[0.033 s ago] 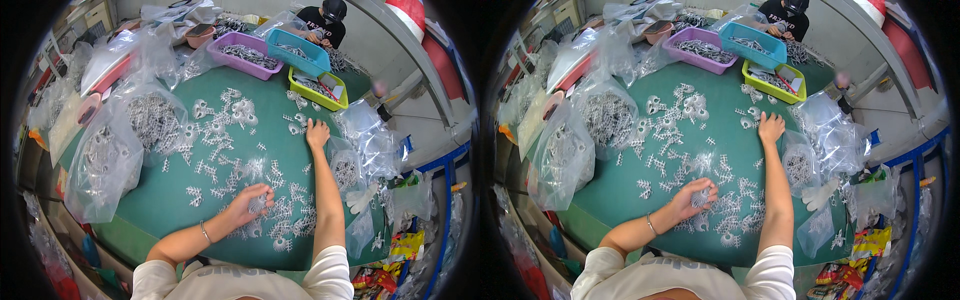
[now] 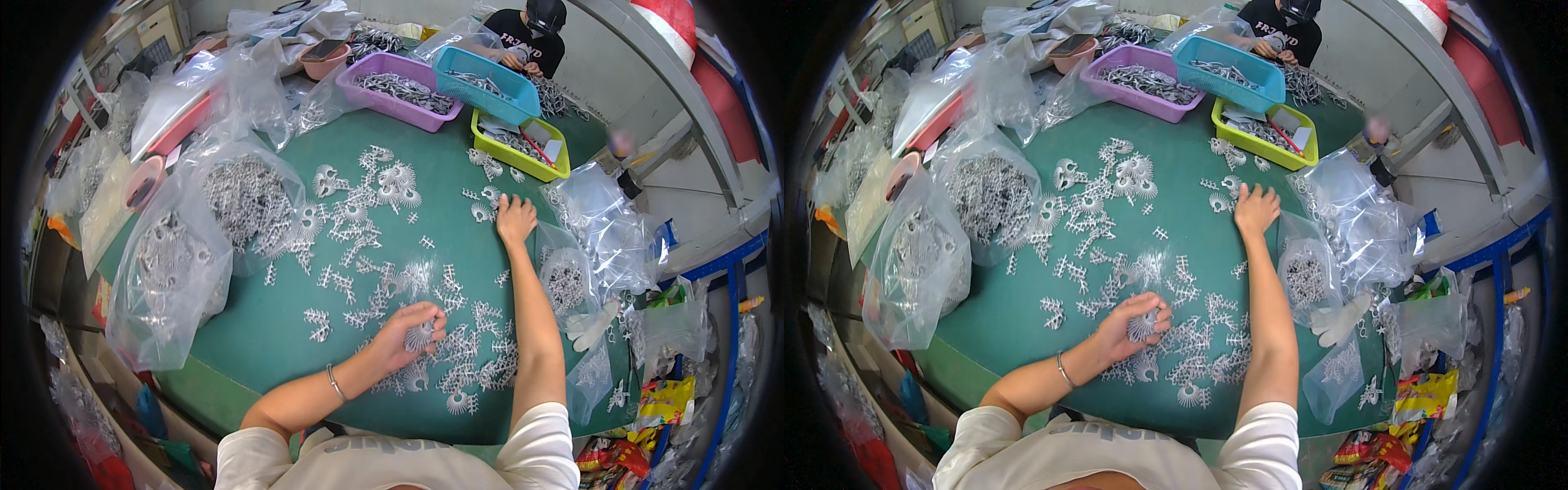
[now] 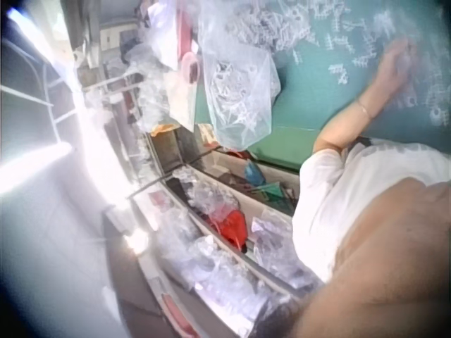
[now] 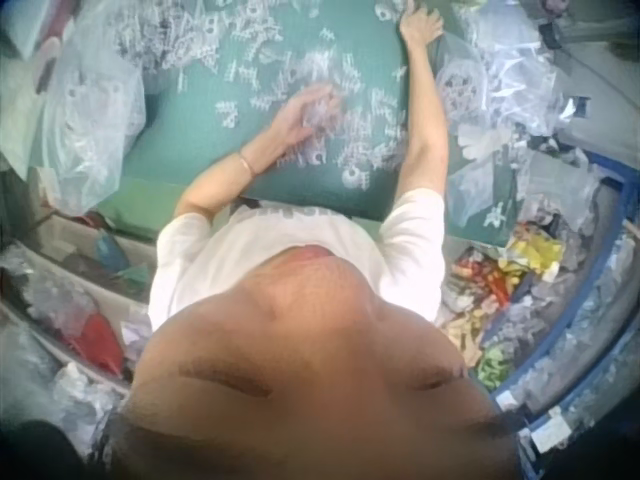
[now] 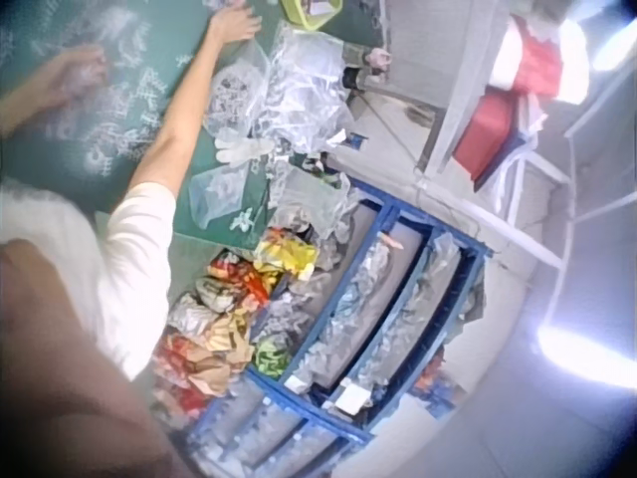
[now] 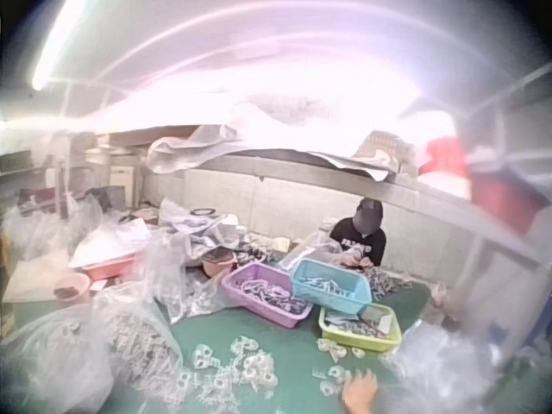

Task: The person sorts various silver-colored snowflake and filigree-style ornament pieces by hand, moving them between piles on a green work surface and placing some into clear plastic bags.

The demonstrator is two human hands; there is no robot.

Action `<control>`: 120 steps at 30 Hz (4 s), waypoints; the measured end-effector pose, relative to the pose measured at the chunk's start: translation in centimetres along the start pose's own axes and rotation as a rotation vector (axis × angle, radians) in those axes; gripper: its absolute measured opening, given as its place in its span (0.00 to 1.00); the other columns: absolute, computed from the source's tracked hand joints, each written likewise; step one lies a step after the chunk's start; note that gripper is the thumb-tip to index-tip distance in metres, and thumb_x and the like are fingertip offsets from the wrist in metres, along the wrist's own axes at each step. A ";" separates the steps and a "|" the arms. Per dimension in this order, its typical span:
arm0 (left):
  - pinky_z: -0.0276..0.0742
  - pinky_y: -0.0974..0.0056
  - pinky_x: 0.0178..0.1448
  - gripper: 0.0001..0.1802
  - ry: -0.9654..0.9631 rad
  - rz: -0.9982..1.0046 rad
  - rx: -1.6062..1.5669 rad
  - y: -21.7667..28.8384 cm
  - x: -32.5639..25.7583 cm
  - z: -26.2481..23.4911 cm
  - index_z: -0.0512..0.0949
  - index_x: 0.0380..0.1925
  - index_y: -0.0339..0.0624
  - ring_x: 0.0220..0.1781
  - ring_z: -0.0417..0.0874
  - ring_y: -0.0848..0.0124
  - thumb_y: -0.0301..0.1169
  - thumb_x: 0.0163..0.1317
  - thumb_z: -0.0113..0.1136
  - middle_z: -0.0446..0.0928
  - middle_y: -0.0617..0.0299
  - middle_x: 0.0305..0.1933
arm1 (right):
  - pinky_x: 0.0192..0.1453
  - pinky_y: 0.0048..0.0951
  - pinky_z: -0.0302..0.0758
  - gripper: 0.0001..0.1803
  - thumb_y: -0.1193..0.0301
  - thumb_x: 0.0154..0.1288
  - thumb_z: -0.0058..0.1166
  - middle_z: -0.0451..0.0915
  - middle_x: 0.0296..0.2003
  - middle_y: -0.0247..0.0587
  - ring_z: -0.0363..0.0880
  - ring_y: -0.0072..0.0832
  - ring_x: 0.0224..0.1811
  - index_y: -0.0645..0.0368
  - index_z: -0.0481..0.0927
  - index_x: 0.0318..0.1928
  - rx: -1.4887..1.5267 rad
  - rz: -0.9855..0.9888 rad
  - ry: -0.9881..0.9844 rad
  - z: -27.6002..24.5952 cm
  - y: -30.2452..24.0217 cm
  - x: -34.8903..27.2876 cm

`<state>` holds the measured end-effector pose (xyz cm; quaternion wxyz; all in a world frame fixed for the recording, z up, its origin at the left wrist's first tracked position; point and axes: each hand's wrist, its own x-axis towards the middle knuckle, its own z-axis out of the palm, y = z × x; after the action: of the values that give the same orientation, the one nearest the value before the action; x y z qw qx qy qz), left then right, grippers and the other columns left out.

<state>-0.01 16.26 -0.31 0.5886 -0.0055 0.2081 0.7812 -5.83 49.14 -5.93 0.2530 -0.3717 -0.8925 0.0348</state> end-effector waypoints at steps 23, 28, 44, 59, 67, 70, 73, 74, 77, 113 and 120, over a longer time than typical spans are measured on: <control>0.61 0.73 0.22 0.09 -0.060 0.021 0.162 1.0 -0.9 0.2 0.74 0.34 0.34 0.27 0.67 0.76 0.31 0.64 0.52 0.68 0.61 0.27 | 0.58 0.41 0.61 0.22 0.59 0.60 0.52 0.71 0.48 0.50 0.66 0.45 0.54 0.64 0.72 0.47 0.508 -0.405 -0.085 0.2 -8.3 2.8; 0.60 0.73 0.22 0.08 -0.063 -0.002 0.218 1.1 -0.4 0.2 0.74 0.35 0.35 0.26 0.67 0.77 0.30 0.64 0.52 0.70 0.60 0.27 | 0.60 0.39 0.62 0.24 0.59 0.63 0.49 0.70 0.53 0.53 0.66 0.46 0.57 0.67 0.70 0.52 0.379 -0.217 -0.034 4.6 -7.9 6.3; 0.61 0.73 0.23 0.09 -0.120 0.041 0.360 0.8 -0.7 0.2 0.74 0.37 0.35 0.18 0.66 0.80 0.31 0.65 0.51 0.70 0.63 0.23 | 0.70 0.38 0.52 0.29 0.51 0.62 0.48 0.64 0.62 0.45 0.54 0.40 0.69 0.60 0.73 0.54 0.671 -0.612 -0.660 0.2 -12.5 0.3; 0.74 0.69 0.33 0.07 0.135 0.610 0.492 -0.4 -2.3 2.2 0.76 0.38 0.36 0.35 0.76 0.74 0.25 0.64 0.49 0.75 0.57 0.37 | 0.58 0.34 0.67 0.09 0.74 0.56 0.55 0.80 0.43 0.43 0.75 0.34 0.51 0.60 0.81 0.39 1.005 -0.495 -0.841 -15.7 -6.5 -13.1; 0.74 0.68 0.36 0.13 0.229 0.393 0.337 2.2 -2.2 -0.9 0.72 0.46 0.39 0.39 0.77 0.72 0.25 0.61 0.54 0.76 0.58 0.44 | 0.52 0.39 0.68 0.17 0.66 0.56 0.57 0.73 0.48 0.44 0.68 0.42 0.51 0.62 0.77 0.43 0.149 -0.519 -0.159 -2.5 -7.1 -5.4; 0.76 0.66 0.37 0.19 0.100 0.298 0.304 2.6 -2.3 -1.3 0.68 0.54 0.39 0.40 0.77 0.71 0.28 0.62 0.53 0.76 0.57 0.47 | 0.48 0.42 0.70 0.11 0.69 0.55 0.56 0.78 0.36 0.42 0.74 0.43 0.43 0.60 0.78 0.39 0.145 -0.503 -0.089 -2.9 -5.4 -4.2; 0.78 0.63 0.43 0.26 0.081 0.293 0.269 2.7 -2.4 -1.0 0.60 0.61 0.40 0.47 0.76 0.66 0.32 0.64 0.52 0.72 0.54 0.54 | 0.42 0.34 0.74 0.09 0.73 0.58 0.54 0.80 0.29 0.39 0.79 0.34 0.33 0.63 0.76 0.39 0.648 -0.255 -0.234 -5.3 -6.1 -6.1; 0.77 0.60 0.50 0.30 0.043 0.334 0.240 2.5 -2.4 -1.6 0.54 0.65 0.43 0.55 0.74 0.61 0.35 0.65 0.50 0.67 0.52 0.60 | 0.41 0.31 0.74 0.10 0.73 0.59 0.54 0.80 0.29 0.38 0.79 0.30 0.32 0.64 0.75 0.40 0.894 -0.153 -0.434 -7.7 -7.6 -7.6; 0.76 0.58 0.55 0.31 0.015 0.243 -0.021 2.2 -2.3 -1.3 0.53 0.65 0.44 0.58 0.71 0.59 0.37 0.66 0.49 0.64 0.51 0.62 | 0.40 0.23 0.73 0.12 0.74 0.61 0.54 0.80 0.31 0.36 0.77 0.18 0.34 0.65 0.74 0.44 1.173 -0.075 -0.932 -13.5 -10.1 -11.9; 0.81 0.65 0.34 0.12 0.171 0.444 0.305 5.3 -3.2 -1.8 0.73 0.44 0.36 0.40 0.80 0.69 0.23 0.59 0.53 0.75 0.58 0.38 | 0.52 0.42 0.64 0.17 0.72 0.44 0.68 0.76 0.30 0.42 0.75 0.35 0.37 0.62 0.74 0.33 0.554 -0.279 -0.396 -11.8 -9.6 -17.0; 0.82 0.60 0.41 0.22 0.070 -0.017 0.246 4.3 -3.3 -0.9 0.69 0.55 0.42 0.46 0.80 0.64 0.39 0.63 0.53 0.75 0.56 0.43 | 0.35 0.15 0.70 0.10 0.77 0.58 0.57 0.76 0.28 0.30 0.73 0.14 0.30 0.64 0.75 0.41 1.306 0.226 -0.689 -16.3 -9.5 -18.0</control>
<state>-3.15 11.99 1.03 0.5839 0.0378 0.3228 0.7439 6.57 27.98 2.98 0.1232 -0.2033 -0.6755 0.6980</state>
